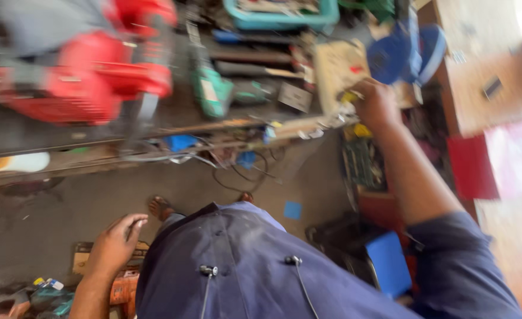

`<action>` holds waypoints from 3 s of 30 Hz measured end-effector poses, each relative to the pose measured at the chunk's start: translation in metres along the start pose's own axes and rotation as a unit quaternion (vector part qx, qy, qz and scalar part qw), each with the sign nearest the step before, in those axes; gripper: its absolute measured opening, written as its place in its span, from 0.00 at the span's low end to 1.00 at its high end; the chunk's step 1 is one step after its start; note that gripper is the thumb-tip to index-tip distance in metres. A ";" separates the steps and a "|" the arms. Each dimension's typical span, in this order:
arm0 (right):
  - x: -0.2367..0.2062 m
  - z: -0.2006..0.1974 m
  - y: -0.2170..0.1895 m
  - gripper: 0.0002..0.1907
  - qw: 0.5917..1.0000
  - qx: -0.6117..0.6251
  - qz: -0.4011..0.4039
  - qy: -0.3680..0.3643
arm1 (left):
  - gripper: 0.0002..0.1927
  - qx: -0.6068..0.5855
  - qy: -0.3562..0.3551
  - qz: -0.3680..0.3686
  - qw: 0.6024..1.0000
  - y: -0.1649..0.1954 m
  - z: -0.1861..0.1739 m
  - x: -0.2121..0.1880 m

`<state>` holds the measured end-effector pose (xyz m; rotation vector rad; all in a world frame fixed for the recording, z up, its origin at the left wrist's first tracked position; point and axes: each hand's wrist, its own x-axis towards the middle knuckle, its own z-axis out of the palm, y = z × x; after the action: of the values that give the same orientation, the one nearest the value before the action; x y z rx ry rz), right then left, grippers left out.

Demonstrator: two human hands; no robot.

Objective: The person cleans a red and grey power tool with a cloth, then uses a screwdriver and a cordless drill to remove screws from the tool's housing. The person then wraps a screwdriver in a cloth and places it in a drawer.

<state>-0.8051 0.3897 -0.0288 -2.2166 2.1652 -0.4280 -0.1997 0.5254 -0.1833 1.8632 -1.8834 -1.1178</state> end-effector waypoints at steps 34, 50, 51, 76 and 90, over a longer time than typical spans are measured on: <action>0.176 0.169 -0.359 0.14 0.899 0.305 0.288 -0.126 | 0.28 0.233 0.337 0.259 0.875 -0.073 -0.375 0.248; 0.195 0.162 -0.359 0.10 0.886 0.343 0.269 -0.159 | 0.40 0.198 0.270 0.250 0.909 -0.096 -0.383 0.241; 0.193 0.164 -0.358 0.10 0.888 0.340 0.269 -0.157 | 0.41 0.202 0.272 0.252 0.906 -0.096 -0.384 0.244; 0.173 0.133 -0.369 0.08 0.878 0.396 0.243 -0.118 | 0.32 0.171 0.257 0.197 0.931 -0.073 -0.379 0.244; 0.146 0.128 -0.368 0.15 0.839 0.489 0.229 -0.072 | 0.42 0.121 -0.097 0.460 0.874 0.186 -0.273 0.295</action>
<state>-0.4182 0.2384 -0.0520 -1.1016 1.6834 -0.9964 -0.1949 0.1367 0.0285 0.6920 -2.6474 -0.7434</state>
